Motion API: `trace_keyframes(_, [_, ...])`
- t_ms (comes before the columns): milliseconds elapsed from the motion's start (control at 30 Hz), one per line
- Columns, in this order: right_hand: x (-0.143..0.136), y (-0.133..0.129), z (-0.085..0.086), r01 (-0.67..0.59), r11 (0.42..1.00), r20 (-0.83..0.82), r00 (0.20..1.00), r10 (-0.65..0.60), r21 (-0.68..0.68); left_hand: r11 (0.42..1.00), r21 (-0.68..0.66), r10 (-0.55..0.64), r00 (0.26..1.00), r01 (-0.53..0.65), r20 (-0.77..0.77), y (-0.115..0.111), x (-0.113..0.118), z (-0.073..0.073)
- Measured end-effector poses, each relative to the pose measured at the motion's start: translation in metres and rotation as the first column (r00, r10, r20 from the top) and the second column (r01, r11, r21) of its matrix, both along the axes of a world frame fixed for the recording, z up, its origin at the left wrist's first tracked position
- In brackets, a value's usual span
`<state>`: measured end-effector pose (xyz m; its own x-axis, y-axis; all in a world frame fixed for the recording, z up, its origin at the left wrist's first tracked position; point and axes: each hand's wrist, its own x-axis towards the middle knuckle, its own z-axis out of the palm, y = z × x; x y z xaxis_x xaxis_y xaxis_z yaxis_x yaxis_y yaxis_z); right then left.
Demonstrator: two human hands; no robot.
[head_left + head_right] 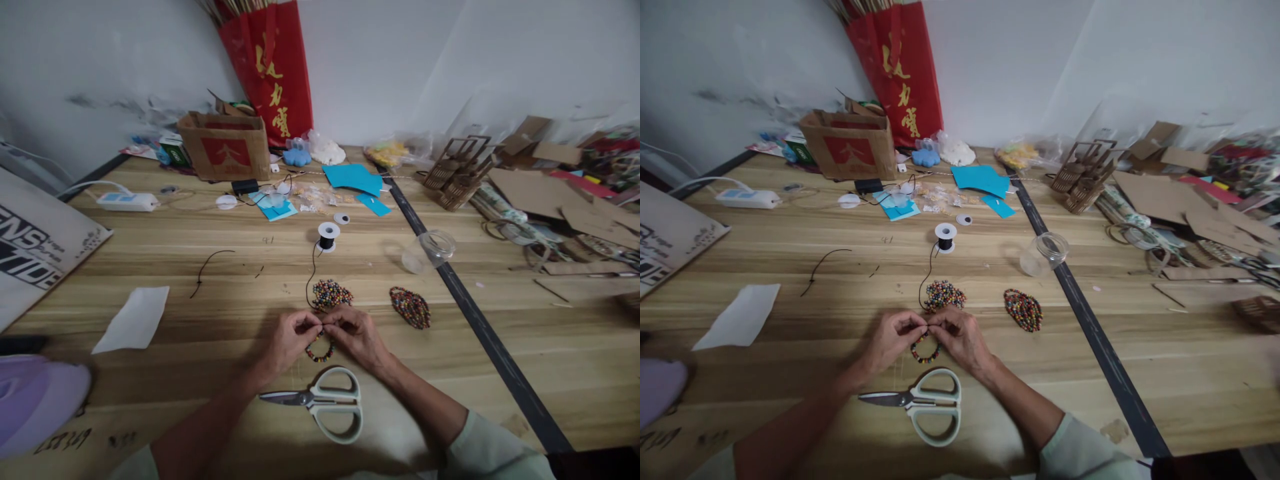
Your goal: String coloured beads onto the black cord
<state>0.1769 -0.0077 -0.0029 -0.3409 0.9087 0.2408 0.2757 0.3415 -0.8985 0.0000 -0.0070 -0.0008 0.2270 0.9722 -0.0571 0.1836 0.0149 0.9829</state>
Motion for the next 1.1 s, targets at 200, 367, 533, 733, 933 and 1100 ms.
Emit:
trace_keyframes(200, [-0.002, -0.0023, 0.0, 0.021, 0.998, 0.057, 0.998, -0.024, 0.059, 0.996, 0.086, 0.041, 0.994, -0.032, -0.098, -0.0042, 0.0028, 0.0006])
trace_keyframes(367, [-0.0025, -0.004, 0.0025, -0.009, 0.99, 0.115, 0.993, -0.008, 0.138, 0.977, 0.21, 0.062, 0.979, -0.02, -0.196, -0.0065, 0.0023, 0.0007])
trace_keyframes(533, [-0.0027, -0.0042, 0.0058, -0.035, 0.993, 0.114, 0.993, 0.022, 0.111, 0.981, 0.193, 0.073, 0.98, -0.037, -0.184, -0.0061, 0.0021, -0.0022])
trace_keyframes(733, [-0.003, -0.0035, 0.0066, -0.022, 0.997, 0.076, 0.997, 0.017, 0.074, 0.993, 0.106, 0.066, 0.988, -0.051, -0.141, -0.0039, 0.0022, 0.0])
trace_keyframes(933, [-0.0032, -0.0037, 0.0027, 0.0, 0.997, 0.073, 0.997, -0.006, 0.076, 0.994, 0.105, 0.056, 0.989, -0.042, -0.14, -0.0046, 0.0031, 0.0033])
trace_keyframes(1100, [-0.0034, -0.0031, -0.0001, 0.007, 0.999, 0.065, 0.998, -0.01, 0.041, 0.992, 0.127, 0.02, 0.988, -0.001, -0.153, -0.0039, 0.0022, 0.001])
